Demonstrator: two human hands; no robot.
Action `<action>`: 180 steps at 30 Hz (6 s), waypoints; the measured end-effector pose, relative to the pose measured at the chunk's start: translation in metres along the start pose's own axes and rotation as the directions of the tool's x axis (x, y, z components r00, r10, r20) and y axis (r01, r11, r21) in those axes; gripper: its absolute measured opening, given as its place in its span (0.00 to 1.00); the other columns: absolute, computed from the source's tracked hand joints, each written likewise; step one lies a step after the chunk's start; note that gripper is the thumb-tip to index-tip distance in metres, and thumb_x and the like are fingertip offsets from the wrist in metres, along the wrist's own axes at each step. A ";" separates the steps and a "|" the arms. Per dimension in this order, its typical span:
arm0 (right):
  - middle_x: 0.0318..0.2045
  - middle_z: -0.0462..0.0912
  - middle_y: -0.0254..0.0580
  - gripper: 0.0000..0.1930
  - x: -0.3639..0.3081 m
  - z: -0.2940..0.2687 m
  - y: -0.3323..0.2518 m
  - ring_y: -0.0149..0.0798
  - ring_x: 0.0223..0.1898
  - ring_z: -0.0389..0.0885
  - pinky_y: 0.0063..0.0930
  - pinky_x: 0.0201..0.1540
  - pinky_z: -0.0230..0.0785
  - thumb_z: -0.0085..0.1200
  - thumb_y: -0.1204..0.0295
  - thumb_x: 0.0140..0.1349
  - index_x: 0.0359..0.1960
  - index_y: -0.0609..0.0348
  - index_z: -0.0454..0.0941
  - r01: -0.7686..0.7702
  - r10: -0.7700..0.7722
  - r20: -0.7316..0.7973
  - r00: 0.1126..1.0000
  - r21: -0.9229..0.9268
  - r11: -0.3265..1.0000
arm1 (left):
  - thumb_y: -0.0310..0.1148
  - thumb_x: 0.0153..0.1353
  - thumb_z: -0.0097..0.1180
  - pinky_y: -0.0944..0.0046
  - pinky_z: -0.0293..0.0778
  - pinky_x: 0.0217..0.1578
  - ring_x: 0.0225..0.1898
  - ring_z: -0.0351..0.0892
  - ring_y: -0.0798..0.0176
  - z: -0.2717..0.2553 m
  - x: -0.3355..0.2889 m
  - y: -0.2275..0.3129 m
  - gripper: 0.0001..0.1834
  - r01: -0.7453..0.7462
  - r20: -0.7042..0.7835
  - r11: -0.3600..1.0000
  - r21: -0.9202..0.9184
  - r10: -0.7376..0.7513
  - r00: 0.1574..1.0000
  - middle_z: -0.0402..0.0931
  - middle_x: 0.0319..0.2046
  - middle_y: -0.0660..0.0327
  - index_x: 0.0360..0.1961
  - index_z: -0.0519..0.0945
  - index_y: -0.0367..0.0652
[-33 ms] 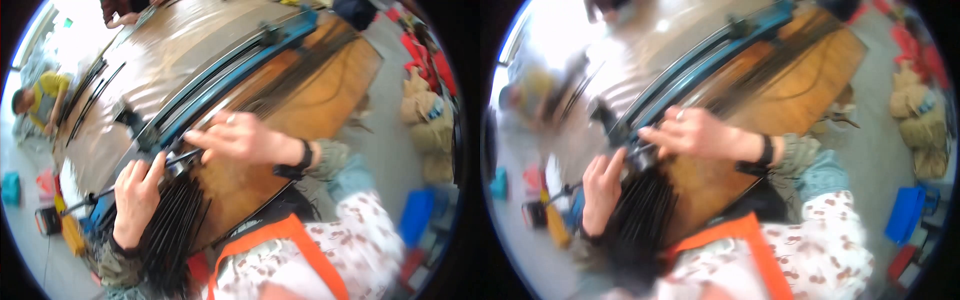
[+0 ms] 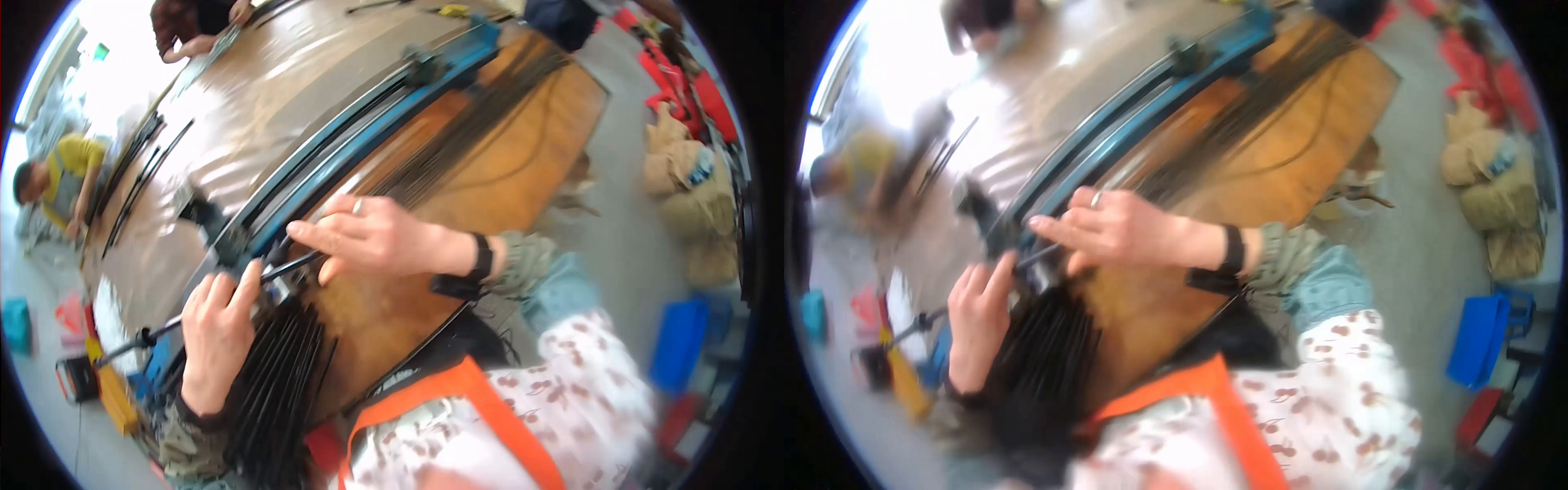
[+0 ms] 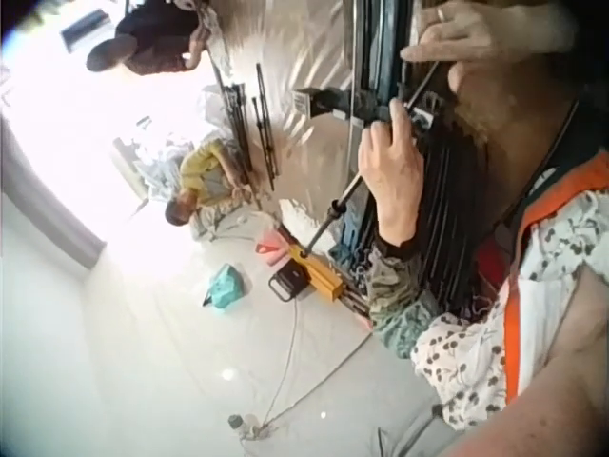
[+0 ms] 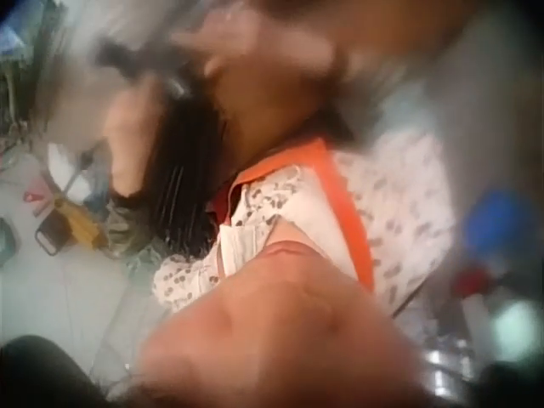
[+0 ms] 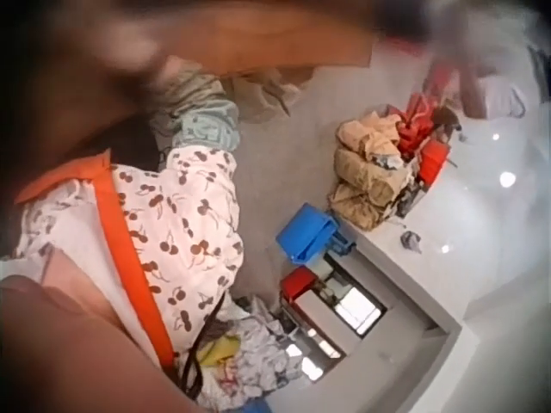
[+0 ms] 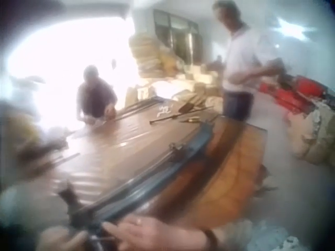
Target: The person picks up a spring and a rod, slides the spring onto the rod, and places the rod into a machine. The person then removes the rod and places it onto a pile of other rods.
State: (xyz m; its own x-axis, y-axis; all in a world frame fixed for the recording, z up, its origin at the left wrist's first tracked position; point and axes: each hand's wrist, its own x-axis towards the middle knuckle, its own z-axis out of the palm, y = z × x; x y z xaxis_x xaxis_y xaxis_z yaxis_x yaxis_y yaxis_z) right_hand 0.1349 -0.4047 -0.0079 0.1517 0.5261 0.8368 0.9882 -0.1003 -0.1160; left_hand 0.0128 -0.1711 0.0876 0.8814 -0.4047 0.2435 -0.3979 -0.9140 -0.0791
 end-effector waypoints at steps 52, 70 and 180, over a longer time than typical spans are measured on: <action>0.18 0.68 0.32 0.21 0.001 0.051 -0.012 0.33 0.18 0.72 0.28 0.19 0.66 0.67 0.60 0.57 0.49 0.59 0.83 -0.131 0.150 -0.094 0.984 0.182 0.975 | 0.18 0.53 0.57 0.53 0.67 0.30 0.29 0.70 0.52 0.001 -0.062 -0.019 0.20 0.146 -0.089 0.989 0.008 -0.144 0.986 0.66 0.26 0.56 0.49 0.81 0.41; 0.32 0.84 0.37 0.06 0.115 0.129 0.023 0.27 0.37 0.83 0.22 0.41 0.77 0.52 0.74 0.72 0.44 0.64 0.78 -0.423 0.251 0.341 0.906 0.711 0.562 | 0.21 0.67 0.55 0.62 0.72 0.35 0.31 0.75 0.55 -0.085 -0.157 -0.097 0.16 0.476 -0.444 0.879 -0.002 -0.427 0.788 0.76 0.33 0.50 0.56 0.79 0.41; 0.27 0.78 0.45 0.06 -0.050 0.031 -0.066 0.44 0.29 0.75 0.32 0.33 0.67 0.60 0.75 0.62 0.38 0.64 0.83 -0.589 0.124 0.760 0.638 0.378 0.714 | 0.30 0.55 0.61 0.62 0.72 0.28 0.33 0.72 0.59 0.112 -0.176 0.162 0.10 0.706 -0.146 0.647 -0.288 -0.758 0.635 0.70 0.30 0.63 0.39 0.82 0.50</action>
State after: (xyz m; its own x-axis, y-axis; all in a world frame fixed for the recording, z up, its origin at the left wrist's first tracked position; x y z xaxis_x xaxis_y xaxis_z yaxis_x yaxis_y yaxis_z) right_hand 0.0623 -0.3981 -0.0592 0.2370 0.9649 0.1132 0.6251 -0.0623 -0.7781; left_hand -0.1782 -0.2510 -0.0765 0.8247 0.4398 0.3555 0.2917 -0.8694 0.3989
